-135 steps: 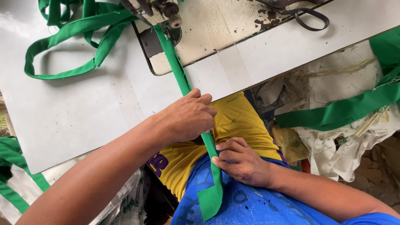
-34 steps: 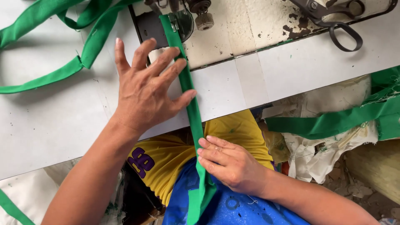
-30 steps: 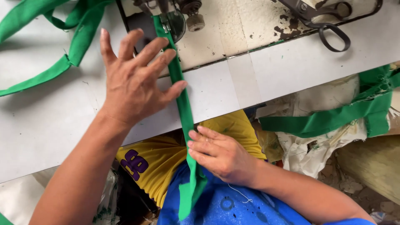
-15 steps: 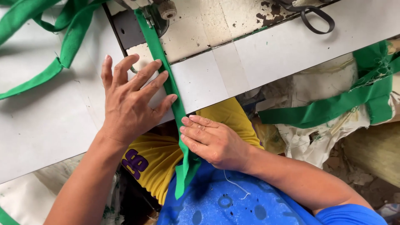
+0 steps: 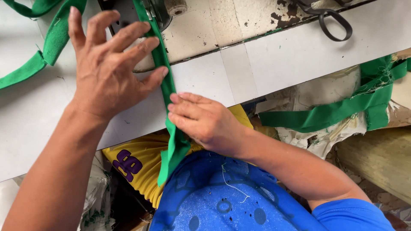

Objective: Folding and sewing green fabric straps using an industrial sewing machine.

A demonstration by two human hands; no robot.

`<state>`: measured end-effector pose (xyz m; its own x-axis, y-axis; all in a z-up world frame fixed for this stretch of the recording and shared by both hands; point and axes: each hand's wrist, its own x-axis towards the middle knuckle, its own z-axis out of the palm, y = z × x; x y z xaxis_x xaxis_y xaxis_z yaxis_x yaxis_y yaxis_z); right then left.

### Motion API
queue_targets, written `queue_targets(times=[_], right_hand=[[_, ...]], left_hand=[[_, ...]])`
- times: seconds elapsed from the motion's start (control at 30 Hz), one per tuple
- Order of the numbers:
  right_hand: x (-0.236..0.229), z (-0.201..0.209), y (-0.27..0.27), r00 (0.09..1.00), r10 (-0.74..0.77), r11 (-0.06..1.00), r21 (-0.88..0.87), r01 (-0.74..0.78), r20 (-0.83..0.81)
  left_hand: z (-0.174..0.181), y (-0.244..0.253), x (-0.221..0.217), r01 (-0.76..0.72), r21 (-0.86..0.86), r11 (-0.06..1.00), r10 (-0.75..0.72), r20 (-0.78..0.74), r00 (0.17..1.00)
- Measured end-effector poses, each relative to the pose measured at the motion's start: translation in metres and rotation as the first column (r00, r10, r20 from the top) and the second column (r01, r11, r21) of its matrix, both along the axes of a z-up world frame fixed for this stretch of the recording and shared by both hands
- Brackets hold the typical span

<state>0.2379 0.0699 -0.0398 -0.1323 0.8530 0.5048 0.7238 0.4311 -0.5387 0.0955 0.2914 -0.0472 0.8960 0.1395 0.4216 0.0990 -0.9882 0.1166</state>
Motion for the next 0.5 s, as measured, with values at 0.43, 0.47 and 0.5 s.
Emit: queue_targets(times=[0.43,0.47,0.5], right_hand=[[0.010,0.004,0.000,0.988,-0.015,0.997,0.076,0.004,0.155],[0.010,0.005,-0.001,0.983,0.011,0.998,0.056,-0.021,0.185],[0.011,0.006,0.001,0.975,0.039,0.998,0.041,-0.049,0.217]], left_hand=[[0.015,-0.043,-0.001,-0.048,-0.046,0.998,0.052,0.089,0.995],[0.018,-0.050,-0.002,-0.041,-0.043,0.998,0.045,0.077,0.996],[0.022,-0.056,-0.003,-0.038,-0.035,0.999,0.040,0.068,0.997]])
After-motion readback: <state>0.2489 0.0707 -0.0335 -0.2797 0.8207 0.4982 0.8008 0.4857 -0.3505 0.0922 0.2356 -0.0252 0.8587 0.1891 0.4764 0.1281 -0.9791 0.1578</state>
